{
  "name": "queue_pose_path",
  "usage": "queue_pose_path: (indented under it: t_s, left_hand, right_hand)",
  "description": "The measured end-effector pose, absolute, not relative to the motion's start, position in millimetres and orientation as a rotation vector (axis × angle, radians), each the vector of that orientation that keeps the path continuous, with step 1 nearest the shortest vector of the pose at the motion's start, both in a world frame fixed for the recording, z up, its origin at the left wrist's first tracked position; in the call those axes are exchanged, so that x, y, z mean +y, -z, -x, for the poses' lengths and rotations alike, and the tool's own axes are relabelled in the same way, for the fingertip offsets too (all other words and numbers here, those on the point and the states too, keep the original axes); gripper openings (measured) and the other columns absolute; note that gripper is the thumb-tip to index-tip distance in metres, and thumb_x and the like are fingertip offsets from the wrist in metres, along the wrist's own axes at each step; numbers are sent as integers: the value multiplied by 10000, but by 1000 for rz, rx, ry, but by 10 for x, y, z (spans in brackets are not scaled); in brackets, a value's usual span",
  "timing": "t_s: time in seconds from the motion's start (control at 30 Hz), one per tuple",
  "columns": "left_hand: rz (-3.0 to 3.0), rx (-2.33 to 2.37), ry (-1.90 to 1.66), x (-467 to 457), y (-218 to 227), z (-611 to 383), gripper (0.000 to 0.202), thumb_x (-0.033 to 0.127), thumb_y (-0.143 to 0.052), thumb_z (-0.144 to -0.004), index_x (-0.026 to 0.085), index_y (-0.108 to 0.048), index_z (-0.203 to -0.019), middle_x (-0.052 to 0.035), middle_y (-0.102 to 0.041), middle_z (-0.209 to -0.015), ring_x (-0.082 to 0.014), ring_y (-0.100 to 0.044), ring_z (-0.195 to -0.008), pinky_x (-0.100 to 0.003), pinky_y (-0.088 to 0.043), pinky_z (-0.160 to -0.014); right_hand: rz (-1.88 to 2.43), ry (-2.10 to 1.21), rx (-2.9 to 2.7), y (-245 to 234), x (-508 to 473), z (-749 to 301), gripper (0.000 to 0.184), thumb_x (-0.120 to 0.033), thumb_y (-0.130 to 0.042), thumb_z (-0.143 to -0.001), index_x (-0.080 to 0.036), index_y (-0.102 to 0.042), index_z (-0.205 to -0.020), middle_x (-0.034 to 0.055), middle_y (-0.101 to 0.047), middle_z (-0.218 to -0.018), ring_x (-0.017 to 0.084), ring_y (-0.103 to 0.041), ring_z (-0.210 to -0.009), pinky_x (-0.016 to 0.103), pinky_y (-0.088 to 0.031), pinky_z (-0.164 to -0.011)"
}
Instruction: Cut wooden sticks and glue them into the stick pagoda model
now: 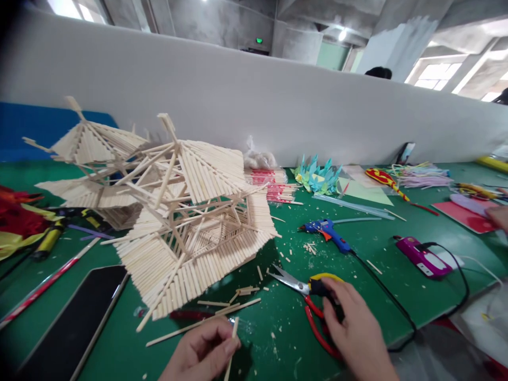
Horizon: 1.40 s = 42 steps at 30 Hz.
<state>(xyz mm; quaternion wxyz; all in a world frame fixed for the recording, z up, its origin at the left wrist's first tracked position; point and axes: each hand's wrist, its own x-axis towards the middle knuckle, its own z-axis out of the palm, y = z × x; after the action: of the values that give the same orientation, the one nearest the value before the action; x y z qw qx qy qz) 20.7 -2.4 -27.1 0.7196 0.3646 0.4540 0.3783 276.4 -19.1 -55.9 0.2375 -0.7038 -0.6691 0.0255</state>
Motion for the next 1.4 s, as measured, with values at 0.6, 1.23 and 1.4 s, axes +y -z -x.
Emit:
queue_pose_path:
  t_s: [0.6, 1.23, 1.4]
  left_hand:
    - [-541, 888, -882, -105, 192, -245, 222, 328, -706, -625, 136, -621, -698, -12, -640, -618, -73, -568, -468, -179, -358, -489]
    - [-592, 930, -1042, -172, 162, -197, 161, 283, -717, -621, 190, -691, -751, 31, -591, -553, -33, -463, -428, -149, -330, -442]
    - [-646, 973, -1067, -200, 217, -159, 165, 286, -713, -623, 214, -696, -771, 12, -618, -653, -36, -446, -443, -141, -330, -403]
  right_hand:
    - [2051, -342, -2100, 383, -145, -3203, 290, -201, -386, -741, -177, -481, -1014, 87, -592, -974, 197, -593, -844, 314, -463, -752]
    - [1652, -974, -2026, -113, -390, -2276, 541, -266, -637, -622, -255, -411, -1113, 74, -582, -1050, 222, -590, -882, 326, -477, -778]
    - [1785, -1020, -2057, -163, -387, -2220, 459, -252, -623, -579, -219, -439, -999, 68, -568, -966, 206, -561, -809, 328, -468, -702]
